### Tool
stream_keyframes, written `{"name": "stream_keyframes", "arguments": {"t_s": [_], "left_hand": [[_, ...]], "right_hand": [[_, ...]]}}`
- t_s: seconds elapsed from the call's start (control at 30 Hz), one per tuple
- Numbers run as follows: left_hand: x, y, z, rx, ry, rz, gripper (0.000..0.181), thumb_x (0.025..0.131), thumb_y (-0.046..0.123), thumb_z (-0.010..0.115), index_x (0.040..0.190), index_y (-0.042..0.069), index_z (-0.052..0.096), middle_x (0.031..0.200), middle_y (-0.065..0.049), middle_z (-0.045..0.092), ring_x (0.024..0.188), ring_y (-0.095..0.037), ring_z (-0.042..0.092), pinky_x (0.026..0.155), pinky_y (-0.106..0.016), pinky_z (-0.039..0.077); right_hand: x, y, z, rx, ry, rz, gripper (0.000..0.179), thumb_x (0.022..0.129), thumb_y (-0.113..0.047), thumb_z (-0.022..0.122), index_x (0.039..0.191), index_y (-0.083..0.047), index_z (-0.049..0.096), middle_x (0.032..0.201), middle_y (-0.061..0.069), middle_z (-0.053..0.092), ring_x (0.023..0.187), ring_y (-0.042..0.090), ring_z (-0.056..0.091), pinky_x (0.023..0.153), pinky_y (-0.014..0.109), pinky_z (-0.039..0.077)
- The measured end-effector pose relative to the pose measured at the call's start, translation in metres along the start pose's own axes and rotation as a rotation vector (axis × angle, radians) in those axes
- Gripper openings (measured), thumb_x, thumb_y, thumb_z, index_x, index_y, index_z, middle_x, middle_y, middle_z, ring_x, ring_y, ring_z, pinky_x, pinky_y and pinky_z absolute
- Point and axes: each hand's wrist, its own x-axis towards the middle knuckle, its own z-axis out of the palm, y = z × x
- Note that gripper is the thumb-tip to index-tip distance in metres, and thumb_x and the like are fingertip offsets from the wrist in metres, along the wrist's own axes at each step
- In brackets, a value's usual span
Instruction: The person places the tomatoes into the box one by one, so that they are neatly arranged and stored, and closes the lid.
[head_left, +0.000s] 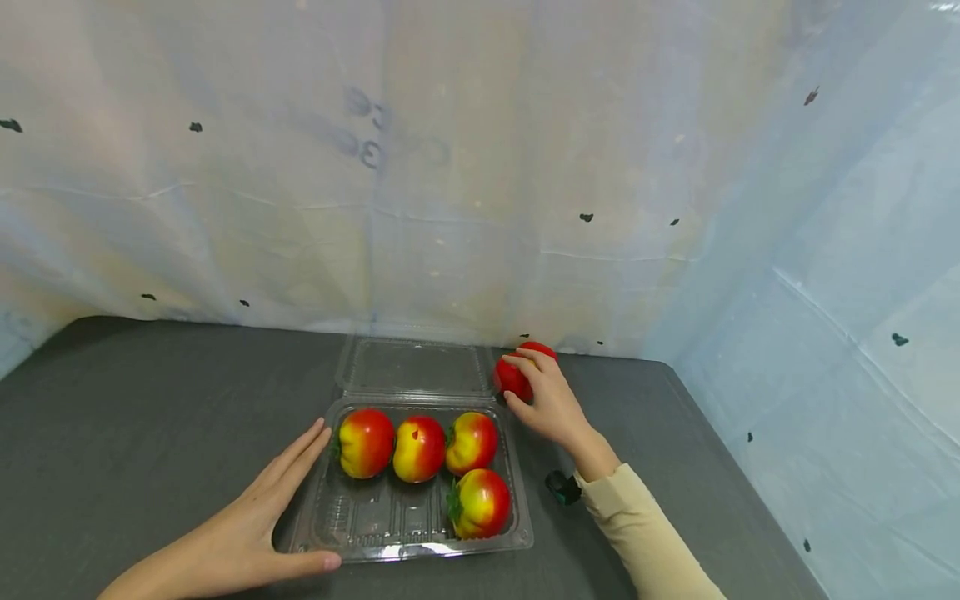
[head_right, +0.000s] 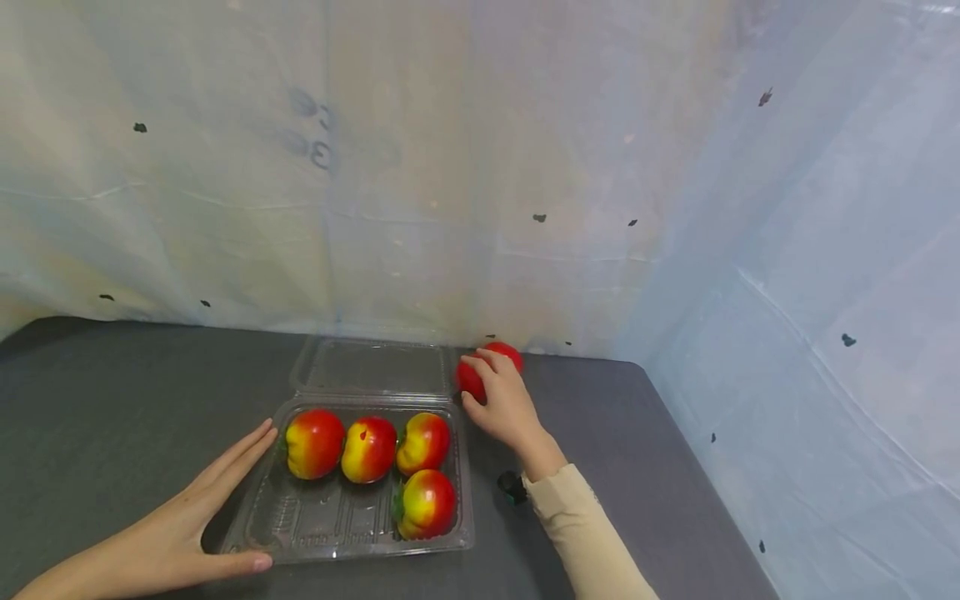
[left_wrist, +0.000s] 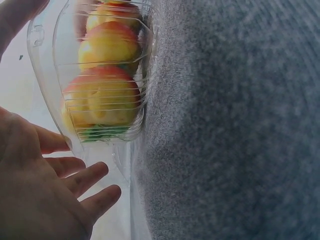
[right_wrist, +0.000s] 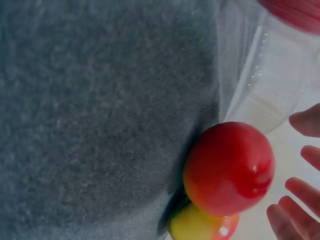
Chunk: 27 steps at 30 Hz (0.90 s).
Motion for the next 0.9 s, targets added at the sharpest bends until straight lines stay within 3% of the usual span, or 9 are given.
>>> {"name": "stream_keyframes", "arguments": {"t_s": [0.53, 0.9], "left_hand": [[-0.001, 0.002, 0.001, -0.026, -0.002, 0.020, 0.115, 0.073, 0.047, 0.080, 0.156, 0.027, 0.002, 0.162, -0.007, 0.000, 0.135, -0.047, 0.022, 0.081, -0.075, 0.039], [0.000, 0.003, 0.002, -0.008, 0.008, 0.018, 0.116, 0.072, 0.050, 0.079, 0.156, 0.027, 0.002, 0.162, -0.006, 0.000, 0.135, -0.048, 0.022, 0.081, -0.075, 0.038]], "right_hand": [[0.005, 0.002, 0.013, -0.178, -0.026, 0.105, 0.061, 0.079, -0.024, 0.078, 0.134, -0.013, 0.055, 0.137, 0.018, 0.050, 0.122, 0.037, 0.048, 0.102, 0.055, 0.040], [0.006, 0.003, 0.015, -0.171, 0.038, 0.223, 0.057, 0.076, -0.027, 0.081, 0.126, -0.012, 0.058, 0.126, 0.017, 0.048, 0.110, 0.037, 0.054, 0.092, 0.051, 0.050]]}}
